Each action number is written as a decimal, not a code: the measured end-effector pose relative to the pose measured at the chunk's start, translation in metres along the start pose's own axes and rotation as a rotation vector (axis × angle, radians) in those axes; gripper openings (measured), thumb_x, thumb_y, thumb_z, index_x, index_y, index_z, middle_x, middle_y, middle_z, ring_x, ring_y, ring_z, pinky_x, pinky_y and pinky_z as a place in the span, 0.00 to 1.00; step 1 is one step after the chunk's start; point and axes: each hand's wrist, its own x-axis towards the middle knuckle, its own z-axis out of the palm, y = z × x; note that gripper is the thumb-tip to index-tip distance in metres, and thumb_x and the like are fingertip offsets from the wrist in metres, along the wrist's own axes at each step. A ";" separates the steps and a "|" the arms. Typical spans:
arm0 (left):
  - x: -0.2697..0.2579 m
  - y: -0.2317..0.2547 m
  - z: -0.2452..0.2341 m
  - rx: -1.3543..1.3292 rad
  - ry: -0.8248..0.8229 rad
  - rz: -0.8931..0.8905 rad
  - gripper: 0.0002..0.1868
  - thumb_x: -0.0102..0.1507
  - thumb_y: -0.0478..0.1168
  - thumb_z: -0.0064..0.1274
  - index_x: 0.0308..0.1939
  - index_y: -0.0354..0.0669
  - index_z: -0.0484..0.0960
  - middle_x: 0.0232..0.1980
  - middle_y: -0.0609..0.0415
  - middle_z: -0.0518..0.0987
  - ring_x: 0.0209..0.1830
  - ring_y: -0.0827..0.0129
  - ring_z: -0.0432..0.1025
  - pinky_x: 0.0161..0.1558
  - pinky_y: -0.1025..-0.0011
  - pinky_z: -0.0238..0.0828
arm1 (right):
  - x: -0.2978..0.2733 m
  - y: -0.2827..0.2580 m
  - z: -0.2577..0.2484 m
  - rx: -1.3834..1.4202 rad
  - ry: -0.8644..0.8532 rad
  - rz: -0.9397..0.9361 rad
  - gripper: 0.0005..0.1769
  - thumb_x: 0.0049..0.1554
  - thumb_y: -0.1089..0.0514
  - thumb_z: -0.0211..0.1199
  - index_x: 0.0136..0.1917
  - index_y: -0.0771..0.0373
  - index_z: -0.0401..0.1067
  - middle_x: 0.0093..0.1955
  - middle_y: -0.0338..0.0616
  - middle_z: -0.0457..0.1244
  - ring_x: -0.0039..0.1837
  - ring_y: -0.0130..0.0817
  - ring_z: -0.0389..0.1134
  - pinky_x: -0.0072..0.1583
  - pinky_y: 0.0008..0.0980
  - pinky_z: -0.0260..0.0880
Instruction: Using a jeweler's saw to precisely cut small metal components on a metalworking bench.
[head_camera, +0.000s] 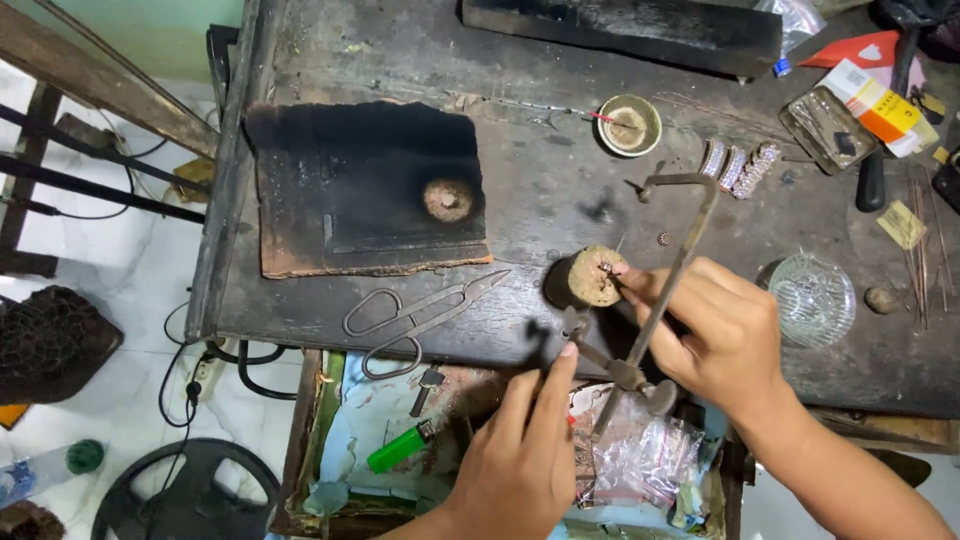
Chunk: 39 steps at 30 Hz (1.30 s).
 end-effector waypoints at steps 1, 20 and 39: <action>0.000 0.001 0.002 -0.003 -0.001 -0.007 0.28 0.66 0.31 0.43 0.73 0.33 0.68 0.55 0.45 0.74 0.44 0.54 0.77 0.42 0.64 0.79 | 0.000 0.000 0.000 0.003 -0.007 0.001 0.03 0.60 0.64 0.67 0.45 0.68 0.78 0.46 0.47 0.72 0.45 0.41 0.73 0.45 0.34 0.73; 0.005 0.000 0.007 -0.087 -0.210 -0.208 0.33 0.68 0.35 0.46 0.78 0.42 0.60 0.57 0.44 0.71 0.34 0.49 0.74 0.29 0.56 0.74 | -0.004 -0.003 -0.005 -0.159 -0.046 0.018 0.11 0.64 0.63 0.59 0.55 0.63 0.81 0.32 0.38 0.61 0.33 0.38 0.55 0.35 0.33 0.52; 0.007 0.003 0.005 0.010 -0.171 -0.146 0.32 0.68 0.35 0.48 0.77 0.40 0.61 0.55 0.47 0.72 0.30 0.54 0.75 0.25 0.60 0.75 | -0.004 -0.004 -0.007 -0.175 -0.062 0.007 0.12 0.65 0.63 0.57 0.56 0.61 0.80 0.44 0.40 0.69 0.38 0.39 0.60 0.39 0.35 0.59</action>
